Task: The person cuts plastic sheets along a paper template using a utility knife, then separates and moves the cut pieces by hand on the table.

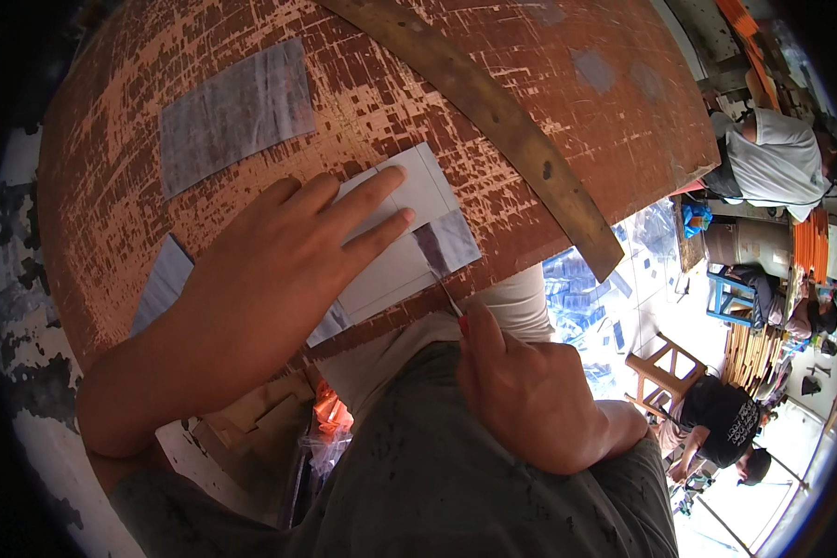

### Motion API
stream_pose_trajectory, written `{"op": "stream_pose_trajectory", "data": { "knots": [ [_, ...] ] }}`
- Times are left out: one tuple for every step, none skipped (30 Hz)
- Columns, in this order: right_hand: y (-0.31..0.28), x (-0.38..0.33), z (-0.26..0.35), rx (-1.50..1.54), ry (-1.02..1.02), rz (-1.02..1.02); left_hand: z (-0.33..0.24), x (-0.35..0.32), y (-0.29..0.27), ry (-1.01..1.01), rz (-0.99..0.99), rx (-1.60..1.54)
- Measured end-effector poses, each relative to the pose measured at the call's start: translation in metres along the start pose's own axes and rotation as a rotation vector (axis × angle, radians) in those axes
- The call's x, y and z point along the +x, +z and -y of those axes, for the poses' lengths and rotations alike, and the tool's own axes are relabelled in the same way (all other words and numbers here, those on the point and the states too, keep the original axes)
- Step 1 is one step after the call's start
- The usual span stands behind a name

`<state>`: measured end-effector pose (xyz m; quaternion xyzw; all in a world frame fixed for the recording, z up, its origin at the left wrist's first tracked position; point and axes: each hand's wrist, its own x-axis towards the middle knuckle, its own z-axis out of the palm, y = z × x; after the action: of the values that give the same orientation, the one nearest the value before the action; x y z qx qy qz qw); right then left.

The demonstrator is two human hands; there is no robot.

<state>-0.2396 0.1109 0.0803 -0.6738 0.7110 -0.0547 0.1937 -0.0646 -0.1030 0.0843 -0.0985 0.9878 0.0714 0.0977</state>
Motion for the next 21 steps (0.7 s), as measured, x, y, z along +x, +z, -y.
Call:
{"op": "stream_pose_trajectory", "data": {
  "knots": [
    [0.000, -0.002, 0.001, -0.017, -0.009, 0.002, 0.000, -0.001, 0.000, -0.003, -0.002, 0.001],
    [0.000, -0.003, 0.001, -0.033, -0.014, 0.003, 0.001, -0.001, 0.000, -0.001, -0.001, -0.023],
    [0.000, -0.005, 0.001, -0.023, 0.003, 0.007, 0.001, 0.000, 0.000, 0.002, 0.000, -0.046],
    [0.000, -0.006, 0.001, -0.013, 0.019, 0.011, 0.002, 0.000, -0.001, 0.002, -0.002, -0.045],
    [0.000, -0.008, 0.000, -0.014, 0.019, 0.009, 0.002, 0.000, -0.001, 0.014, -0.010, -0.025],
    [0.001, -0.009, 0.000, 0.007, 0.047, 0.034, 0.002, 0.000, -0.002, 0.026, -0.018, -0.004],
    [0.001, -0.010, 0.000, 0.027, 0.075, 0.059, 0.002, 0.000, -0.003, 0.026, -0.021, -0.002],
    [0.004, -0.013, 0.000, 0.025, 0.075, 0.056, 0.003, 0.000, -0.003, 0.032, -0.020, -0.012],
    [0.006, -0.015, -0.001, 0.009, 0.096, 0.072, 0.004, 0.000, -0.004, 0.039, -0.019, -0.021],
    [0.007, -0.017, -0.001, -0.008, 0.117, 0.087, 0.005, 0.000, -0.005, 0.039, -0.022, -0.018],
    [0.003, -0.017, -0.004, -0.008, 0.109, 0.085, 0.005, -0.002, -0.005, 0.045, -0.035, -0.034],
    [-0.003, -0.017, -0.007, 0.058, 0.132, 0.091, 0.007, -0.003, -0.004, 0.051, -0.047, -0.050],
    [-0.009, -0.017, -0.011, 0.124, 0.153, 0.099, 0.009, -0.004, -0.003, 0.041, -0.047, -0.046],
    [-0.015, -0.018, -0.012, 0.124, 0.141, 0.098, 0.011, -0.005, -0.001, 0.067, -0.069, -0.050],
    [-0.020, -0.019, -0.014, 0.183, 0.105, 0.097, 0.013, -0.006, 0.000, 0.091, -0.091, -0.053],
    [-0.021, -0.019, -0.014, 0.241, 0.067, 0.097, 0.014, -0.006, 0.001, 0.075, -0.090, -0.050],
    [-0.021, -0.018, -0.013, 0.244, 0.052, 0.098, 0.015, -0.006, 0.000, 0.092, -0.098, -0.061],
    [-0.020, -0.017, -0.011, 0.232, 0.091, 0.081, 0.015, -0.006, -0.001, 0.107, -0.105, -0.073],
    [-0.019, -0.014, -0.009, 0.221, 0.129, 0.065, 0.017, -0.006, -0.001, 0.089, -0.101, -0.069],
    [-0.018, -0.011, -0.006, 0.223, 0.115, 0.068, 0.019, -0.005, -0.002, 0.102, -0.081, -0.111],
    [-0.015, -0.008, -0.004, 0.226, 0.043, 0.052, 0.021, -0.006, -0.001, 0.102, -0.072, -0.132]
  ]
}}
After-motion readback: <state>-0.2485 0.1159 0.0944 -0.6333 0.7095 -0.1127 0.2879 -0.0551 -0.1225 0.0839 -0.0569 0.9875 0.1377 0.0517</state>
